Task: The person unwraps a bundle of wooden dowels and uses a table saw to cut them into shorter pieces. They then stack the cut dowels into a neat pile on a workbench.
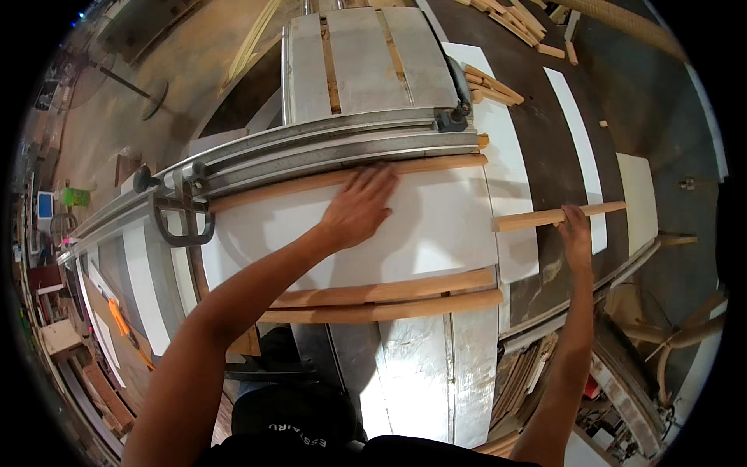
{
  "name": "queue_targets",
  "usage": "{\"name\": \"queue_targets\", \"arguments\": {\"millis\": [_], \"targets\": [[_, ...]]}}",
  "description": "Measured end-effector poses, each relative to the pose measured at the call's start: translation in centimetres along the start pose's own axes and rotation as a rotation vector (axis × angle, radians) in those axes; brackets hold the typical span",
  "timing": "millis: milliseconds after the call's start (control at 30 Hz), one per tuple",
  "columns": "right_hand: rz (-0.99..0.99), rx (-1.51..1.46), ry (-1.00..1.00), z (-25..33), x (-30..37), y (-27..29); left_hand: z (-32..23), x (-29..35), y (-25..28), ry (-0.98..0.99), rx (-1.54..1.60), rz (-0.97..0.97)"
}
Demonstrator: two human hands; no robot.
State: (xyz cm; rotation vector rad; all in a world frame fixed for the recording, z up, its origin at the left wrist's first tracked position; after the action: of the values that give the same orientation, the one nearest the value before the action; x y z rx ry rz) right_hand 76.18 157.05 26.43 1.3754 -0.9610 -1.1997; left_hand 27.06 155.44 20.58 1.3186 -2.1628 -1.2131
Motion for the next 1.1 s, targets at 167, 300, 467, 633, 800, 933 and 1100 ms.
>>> {"name": "queue_targets", "arguments": {"millis": [167,300,467,633,800,933,1100], "targets": [[-0.074,-0.001,-0.03,7.5,0.8,2.2,-3.3,3.6,2.1,0.151,-0.087,0.075],[-0.088,-0.005,0.005,16.0,-1.1,1.7,-8.4,7.8,0.7,0.144,-0.025,0.233],[0.074,0.016,0.016,25.7,-2.3,-2.9,-10.8,13.2,-3.0,-0.092,-0.007,0.193],[0.118,0.058,-0.031,34.9,-2.1,-4.5,-10.8,14.7,-1.4,-0.069,0.143,0.056],[0.092,0.064,-0.057,37.3,-1.3,-4.8,-3.7,17.8,3.5,0.524,0.411,-0.598],[0.082,0.097,-0.058,38.6,-0.4,-4.5,2.5,19.2,6.3,0.674,0.344,-0.95],[0.072,0.093,-0.073,39.2,0.7,-5.2,2.7,17.6,5.8,0.831,0.418,-1.076]]}}
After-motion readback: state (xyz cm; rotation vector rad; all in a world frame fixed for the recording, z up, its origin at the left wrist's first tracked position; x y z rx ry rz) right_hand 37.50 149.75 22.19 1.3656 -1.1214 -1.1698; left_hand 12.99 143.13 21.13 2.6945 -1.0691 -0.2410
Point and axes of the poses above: each hand's wrist, its own x-axis away from the middle knuckle, its own y-axis out of the back of the hand, z = x × y, the point moved 3 cm from there along -x, towards the middle knuckle, and after that the axes turned 14 degrees about x, right-handed, at the moved point
